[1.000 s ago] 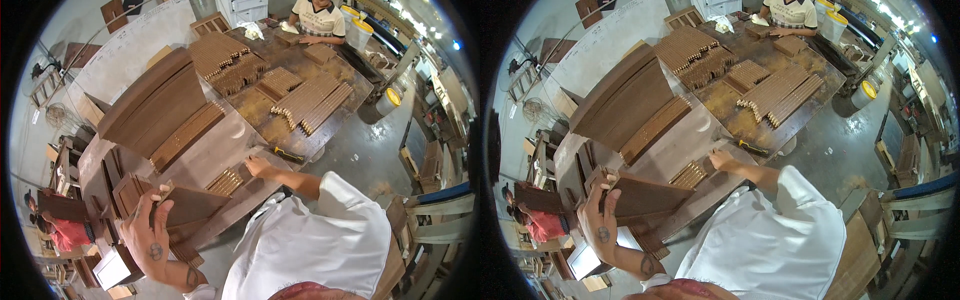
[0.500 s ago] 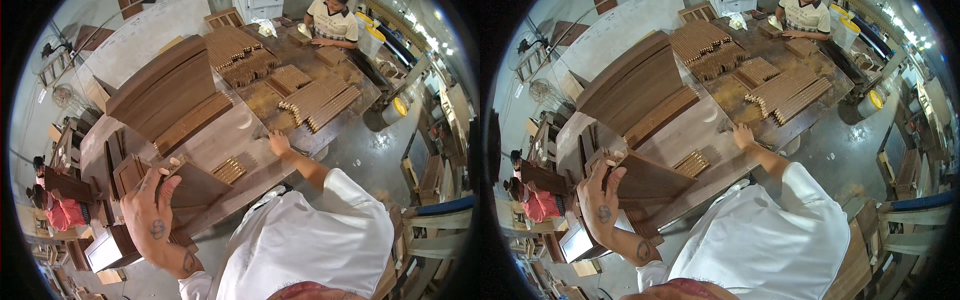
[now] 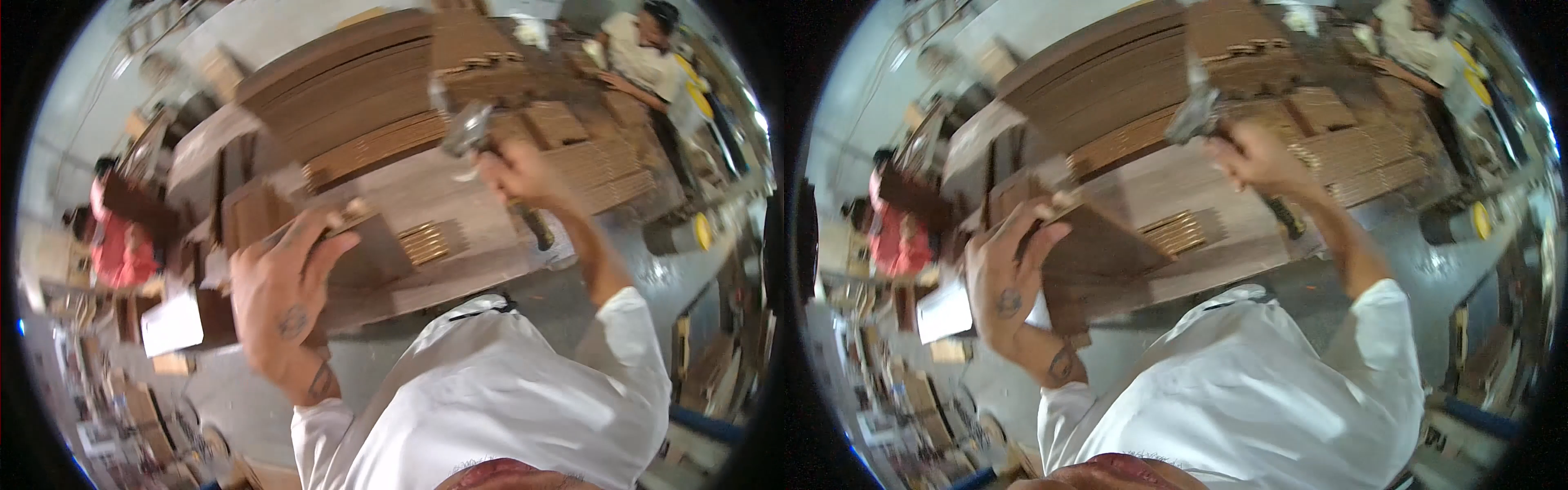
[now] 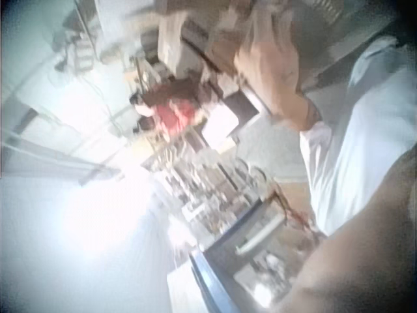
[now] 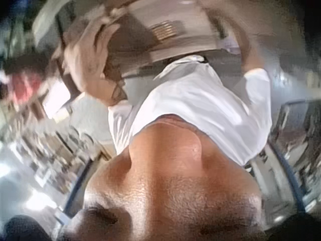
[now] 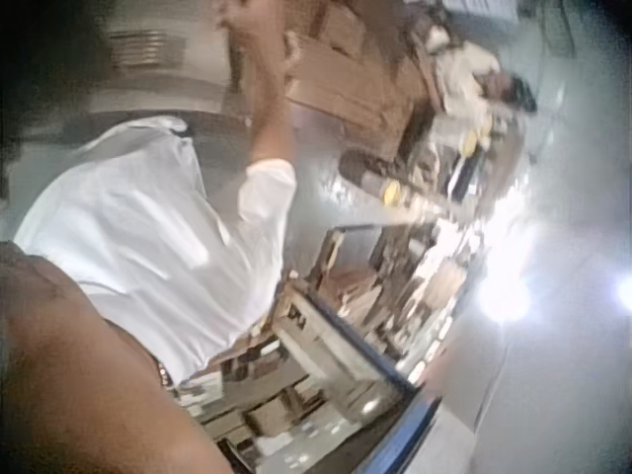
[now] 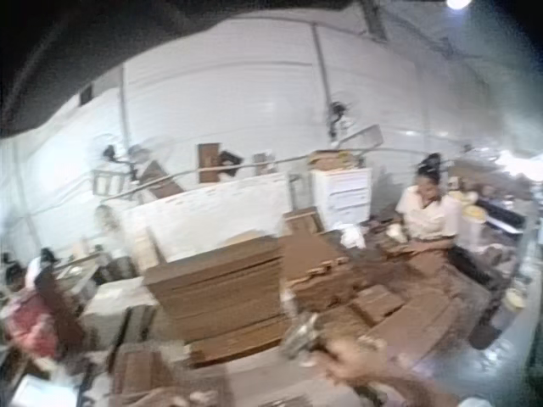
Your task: The person assembles wooden panels by fitting wooden pieces together with dowels, tapping them into place with a hammer, and securing them using a power tool.
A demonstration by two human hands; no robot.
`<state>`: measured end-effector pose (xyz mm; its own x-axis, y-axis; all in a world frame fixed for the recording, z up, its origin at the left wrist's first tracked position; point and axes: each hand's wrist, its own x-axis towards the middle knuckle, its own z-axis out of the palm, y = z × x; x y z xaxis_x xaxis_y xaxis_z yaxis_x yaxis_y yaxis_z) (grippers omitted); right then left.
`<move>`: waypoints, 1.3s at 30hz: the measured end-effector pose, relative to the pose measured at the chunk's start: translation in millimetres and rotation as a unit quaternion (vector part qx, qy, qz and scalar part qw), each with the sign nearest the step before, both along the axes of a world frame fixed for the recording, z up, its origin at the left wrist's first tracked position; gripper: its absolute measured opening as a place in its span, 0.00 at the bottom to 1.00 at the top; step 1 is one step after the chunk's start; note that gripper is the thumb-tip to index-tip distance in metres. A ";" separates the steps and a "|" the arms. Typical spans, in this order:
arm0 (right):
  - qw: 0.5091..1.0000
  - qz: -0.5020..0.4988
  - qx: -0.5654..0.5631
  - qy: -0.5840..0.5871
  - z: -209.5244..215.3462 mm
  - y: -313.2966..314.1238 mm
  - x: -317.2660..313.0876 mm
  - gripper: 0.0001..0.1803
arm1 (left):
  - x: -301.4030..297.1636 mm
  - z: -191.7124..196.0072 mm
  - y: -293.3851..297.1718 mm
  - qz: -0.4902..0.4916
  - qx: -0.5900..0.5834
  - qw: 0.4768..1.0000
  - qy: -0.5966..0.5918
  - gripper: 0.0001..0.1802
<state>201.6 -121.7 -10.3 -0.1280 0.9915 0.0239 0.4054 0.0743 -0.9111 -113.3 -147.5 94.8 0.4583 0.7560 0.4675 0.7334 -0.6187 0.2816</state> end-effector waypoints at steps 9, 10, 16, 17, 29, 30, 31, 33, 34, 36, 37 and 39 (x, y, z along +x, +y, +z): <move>0.878 0.113 0.419 -0.203 139.0 -3.5 -46.5 0.09 | -1.1 -4.6 2.7 0.045 -0.055 0.996 0.048 0.16; 0.876 0.121 0.423 -0.199 151.2 -5.1 -54.3 0.09 | -4.0 -4.7 -0.3 0.048 -0.044 0.997 0.031 0.16; 0.870 0.189 0.324 -0.321 145.9 -7.9 -65.4 0.10 | -3.4 -2.4 1.2 0.038 -0.048 0.997 0.042 0.17; 0.870 0.187 0.325 -0.320 150.8 -6.0 -67.8 0.10 | -5.1 -3.0 0.7 0.036 -0.048 0.997 0.044 0.17; 0.872 0.189 0.378 -0.248 164.0 0.6 -73.2 0.14 | -7.4 -3.4 -4.0 0.048 -0.079 0.995 0.039 0.15; 0.865 0.172 0.418 -0.219 167.0 -0.7 -73.7 0.14 | -7.4 -2.7 -3.1 0.053 -0.084 0.994 0.051 0.14; 0.859 0.141 0.453 -0.193 167.7 -5.4 -72.1 0.15 | -6.5 -1.4 0.8 0.052 -0.085 0.994 0.049 0.14; 0.870 0.197 0.323 -0.317 146.4 -6.9 -68.8 0.12 | -6.0 0.9 5.4 0.012 -0.091 0.995 0.036 0.15; 0.873 0.203 0.319 -0.310 146.8 -2.4 -68.8 0.12 | -9.7 1.4 5.0 0.016 -0.102 0.994 0.045 0.15; 0.874 0.212 0.316 -0.302 151.9 0.4 -70.9 0.12 | -13.2 -12.5 7.9 -0.003 -0.040 0.999 0.013 0.15; 0.893 0.178 0.336 -0.243 158.8 -4.8 -72.4 0.12 | -14.1 -17.5 8.4 -0.023 0.022 0.999 -0.017 0.15; 0.905 0.150 0.353 -0.182 166.7 -9.3 -74.2 0.12 | -12.4 -13.7 8.6 -0.011 0.010 1.000 -0.001 0.15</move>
